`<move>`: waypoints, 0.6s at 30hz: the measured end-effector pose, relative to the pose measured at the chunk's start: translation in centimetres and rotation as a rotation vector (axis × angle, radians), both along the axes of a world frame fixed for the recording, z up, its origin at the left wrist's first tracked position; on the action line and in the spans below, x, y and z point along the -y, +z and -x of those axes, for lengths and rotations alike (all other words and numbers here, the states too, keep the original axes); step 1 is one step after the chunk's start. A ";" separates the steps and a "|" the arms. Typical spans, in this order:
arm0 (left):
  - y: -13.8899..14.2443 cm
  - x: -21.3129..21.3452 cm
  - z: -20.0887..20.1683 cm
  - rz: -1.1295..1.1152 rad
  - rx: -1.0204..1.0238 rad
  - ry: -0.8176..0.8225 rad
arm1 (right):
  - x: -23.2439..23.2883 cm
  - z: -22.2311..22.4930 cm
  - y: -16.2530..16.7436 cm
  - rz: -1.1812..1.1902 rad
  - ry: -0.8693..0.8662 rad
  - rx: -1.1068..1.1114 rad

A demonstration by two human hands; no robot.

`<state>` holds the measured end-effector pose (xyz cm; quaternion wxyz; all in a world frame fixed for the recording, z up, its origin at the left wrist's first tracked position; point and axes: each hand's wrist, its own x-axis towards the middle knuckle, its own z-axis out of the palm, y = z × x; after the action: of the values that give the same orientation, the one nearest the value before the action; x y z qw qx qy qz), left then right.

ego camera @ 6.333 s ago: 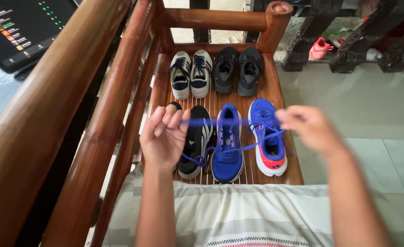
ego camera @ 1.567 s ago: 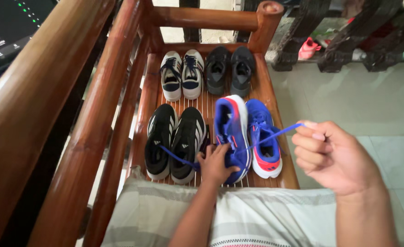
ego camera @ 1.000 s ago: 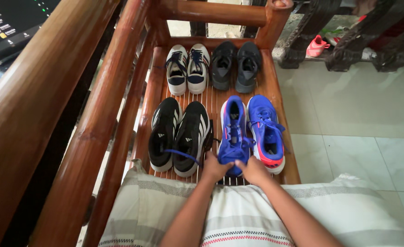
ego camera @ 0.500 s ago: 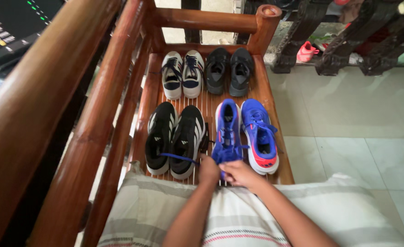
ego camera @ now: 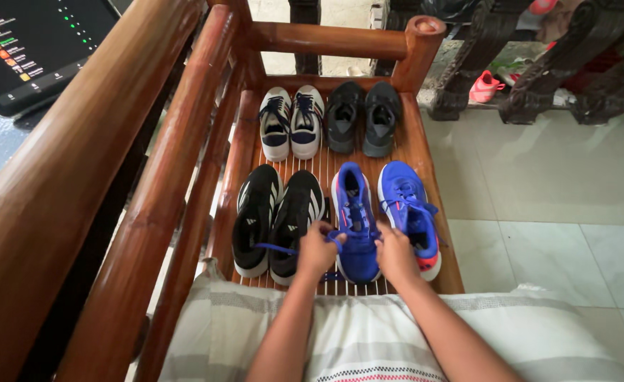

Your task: The person removes the blue laces from a pair of blue sneakers on a wooden bench and threads the laces back through the eyelets, then moves to a pair of black sneakers and begins un-lacing and re-lacing them, pulling the laces tight through the eyelets.

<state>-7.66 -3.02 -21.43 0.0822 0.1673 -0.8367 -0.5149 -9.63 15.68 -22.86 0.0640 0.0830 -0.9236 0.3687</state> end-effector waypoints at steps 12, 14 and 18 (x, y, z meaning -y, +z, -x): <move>4.6 -0.1 0.3 0.703 -0.352 -0.362 | -0.5 3.3 0.2 0.021 0.127 -0.055; 3.9 -2.0 0.6 0.528 -0.300 -0.434 | -0.2 3.7 -0.6 -0.023 0.042 0.143; 1.8 -4.1 0.5 0.475 -0.142 -0.370 | -1.6 4.3 1.8 -0.078 0.004 0.130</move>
<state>-8.15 1.13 -19.60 0.0822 -0.0480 -0.9421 -0.3214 -13.90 17.32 -21.09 -0.0002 0.0629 -0.9394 0.3371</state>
